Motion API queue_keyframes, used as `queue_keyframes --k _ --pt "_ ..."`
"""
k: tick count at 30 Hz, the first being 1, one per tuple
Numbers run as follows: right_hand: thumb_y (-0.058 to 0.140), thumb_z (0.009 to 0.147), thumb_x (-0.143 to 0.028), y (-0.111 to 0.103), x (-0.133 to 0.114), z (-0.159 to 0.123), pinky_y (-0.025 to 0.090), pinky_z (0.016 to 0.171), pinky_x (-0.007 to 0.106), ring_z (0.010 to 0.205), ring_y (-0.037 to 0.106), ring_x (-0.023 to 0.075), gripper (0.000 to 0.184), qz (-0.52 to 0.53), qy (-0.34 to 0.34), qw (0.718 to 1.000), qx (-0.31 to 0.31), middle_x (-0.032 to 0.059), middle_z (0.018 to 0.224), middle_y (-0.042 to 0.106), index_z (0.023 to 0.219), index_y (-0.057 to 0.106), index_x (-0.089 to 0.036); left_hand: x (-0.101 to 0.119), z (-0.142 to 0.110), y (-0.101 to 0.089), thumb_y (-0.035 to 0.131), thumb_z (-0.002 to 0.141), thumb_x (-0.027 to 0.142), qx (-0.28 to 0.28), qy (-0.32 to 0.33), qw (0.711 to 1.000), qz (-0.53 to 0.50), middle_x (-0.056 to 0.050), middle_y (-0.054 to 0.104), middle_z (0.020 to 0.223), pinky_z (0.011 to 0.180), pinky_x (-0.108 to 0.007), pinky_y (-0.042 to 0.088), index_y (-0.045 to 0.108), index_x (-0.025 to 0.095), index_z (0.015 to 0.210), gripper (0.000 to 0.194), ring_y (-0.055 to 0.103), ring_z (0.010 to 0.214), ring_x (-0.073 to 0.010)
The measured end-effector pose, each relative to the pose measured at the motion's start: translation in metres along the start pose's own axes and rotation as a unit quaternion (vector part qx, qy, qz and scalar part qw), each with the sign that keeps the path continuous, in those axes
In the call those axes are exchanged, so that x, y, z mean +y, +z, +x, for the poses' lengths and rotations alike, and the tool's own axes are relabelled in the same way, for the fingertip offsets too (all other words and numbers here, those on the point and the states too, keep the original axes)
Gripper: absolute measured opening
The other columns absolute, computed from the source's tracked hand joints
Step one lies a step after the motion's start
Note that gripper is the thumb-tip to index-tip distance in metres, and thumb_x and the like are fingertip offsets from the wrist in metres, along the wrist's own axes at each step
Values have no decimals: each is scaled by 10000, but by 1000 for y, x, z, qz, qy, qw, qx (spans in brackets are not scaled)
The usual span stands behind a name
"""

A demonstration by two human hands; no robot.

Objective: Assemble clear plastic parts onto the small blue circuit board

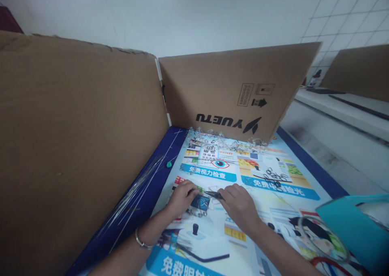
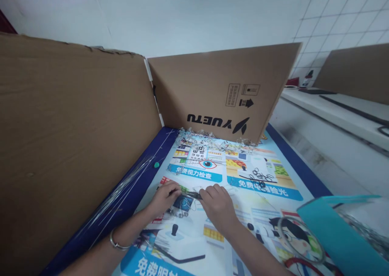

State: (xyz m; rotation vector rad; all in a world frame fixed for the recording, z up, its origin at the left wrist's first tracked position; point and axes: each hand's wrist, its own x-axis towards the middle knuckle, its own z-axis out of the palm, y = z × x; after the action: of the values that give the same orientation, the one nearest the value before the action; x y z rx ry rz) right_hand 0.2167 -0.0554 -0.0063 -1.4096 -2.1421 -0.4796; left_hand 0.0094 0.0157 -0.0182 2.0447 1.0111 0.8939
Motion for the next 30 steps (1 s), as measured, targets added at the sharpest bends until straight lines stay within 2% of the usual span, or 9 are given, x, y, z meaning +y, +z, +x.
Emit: queue_keyframes --k 8,18,30 --pt "477 836 -267 2 -1 -1 288 654 299 695 411 162 133 8 3 1000 -14 31 691 506 847 581 -185 3 -3 1 432 758 187 2 -41 998 -41 25 533 621 522 -204 314 500 172 657 123 438 543 -102" --pt "469 836 -253 6 -3 -2 285 665 303 705 407 164 136 2 -3 1000 -12 32 691 499 838 586 -185 9 -2 -1 380 789 188 -11 -34 999 -40 49 390 580 518 -199 289 391 184 631 158 368 539 -96" --pt "462 834 -205 4 -5 0 258 640 299 691 390 157 121 -20 -36 999 -10 25 678 479 832 580 -177 14 -4 2 379 808 208 -25 -32 999 -26 37 412 603 551 -209 301 413 177 633 181 393 583 -111"
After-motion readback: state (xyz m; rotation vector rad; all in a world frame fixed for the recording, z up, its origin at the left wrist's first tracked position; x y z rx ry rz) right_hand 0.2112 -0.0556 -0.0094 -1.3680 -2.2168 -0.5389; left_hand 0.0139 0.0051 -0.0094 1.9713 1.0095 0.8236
